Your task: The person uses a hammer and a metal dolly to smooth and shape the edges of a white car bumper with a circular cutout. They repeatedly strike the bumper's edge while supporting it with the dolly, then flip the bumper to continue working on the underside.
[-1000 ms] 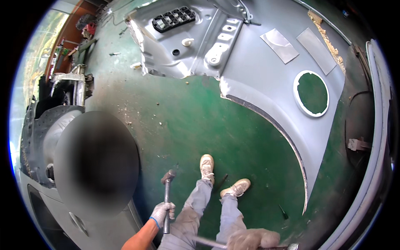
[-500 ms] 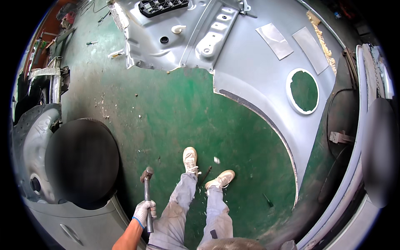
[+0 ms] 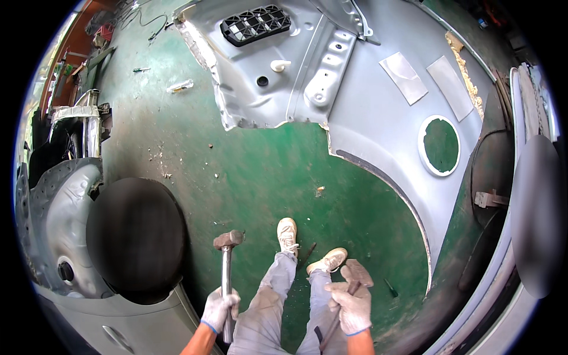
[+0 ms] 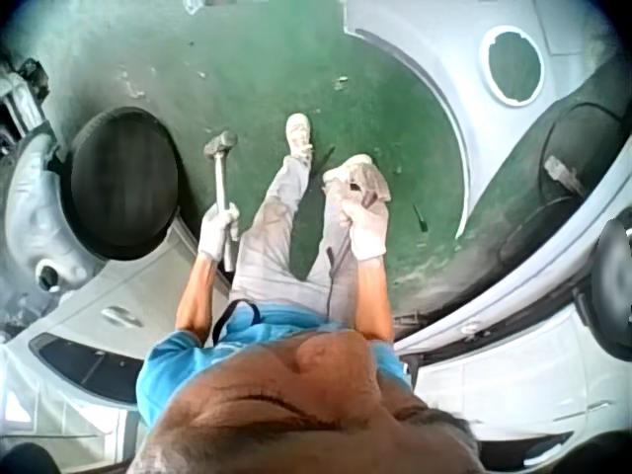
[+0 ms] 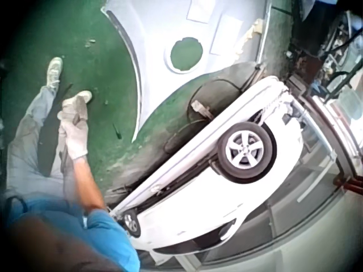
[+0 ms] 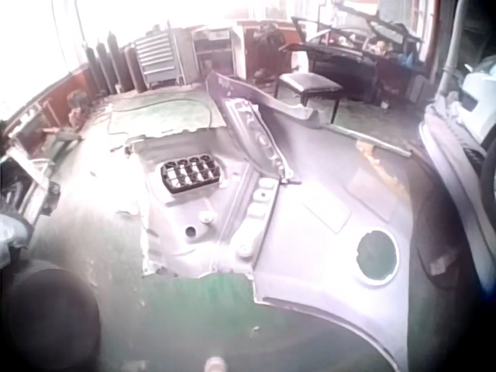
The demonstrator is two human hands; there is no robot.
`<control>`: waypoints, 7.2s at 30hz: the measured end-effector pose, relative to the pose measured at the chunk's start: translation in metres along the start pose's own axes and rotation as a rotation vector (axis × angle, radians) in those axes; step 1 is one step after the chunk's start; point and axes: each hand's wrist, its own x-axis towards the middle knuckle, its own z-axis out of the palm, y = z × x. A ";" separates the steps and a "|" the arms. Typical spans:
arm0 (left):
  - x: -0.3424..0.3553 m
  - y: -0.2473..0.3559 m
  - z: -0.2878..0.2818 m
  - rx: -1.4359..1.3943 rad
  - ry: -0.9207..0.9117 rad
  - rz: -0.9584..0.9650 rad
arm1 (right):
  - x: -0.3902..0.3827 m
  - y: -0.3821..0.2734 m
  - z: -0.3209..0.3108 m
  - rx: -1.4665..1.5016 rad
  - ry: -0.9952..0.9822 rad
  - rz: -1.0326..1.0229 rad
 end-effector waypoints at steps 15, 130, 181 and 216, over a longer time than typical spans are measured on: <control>0.136 0.190 0.174 -0.329 -0.198 0.195 | 0.013 -0.163 0.011 -0.312 -0.093 -0.349; 0.265 0.227 0.241 -0.202 -0.731 -0.315 | 0.146 -0.131 0.167 -0.140 0.154 -0.183; 0.265 0.227 0.222 -0.086 -0.605 -0.294 | 0.150 -0.129 0.168 0.033 0.200 -0.221; 0.275 0.210 0.212 -0.036 -0.549 -0.255 | 0.152 -0.134 0.152 -0.022 0.087 -0.124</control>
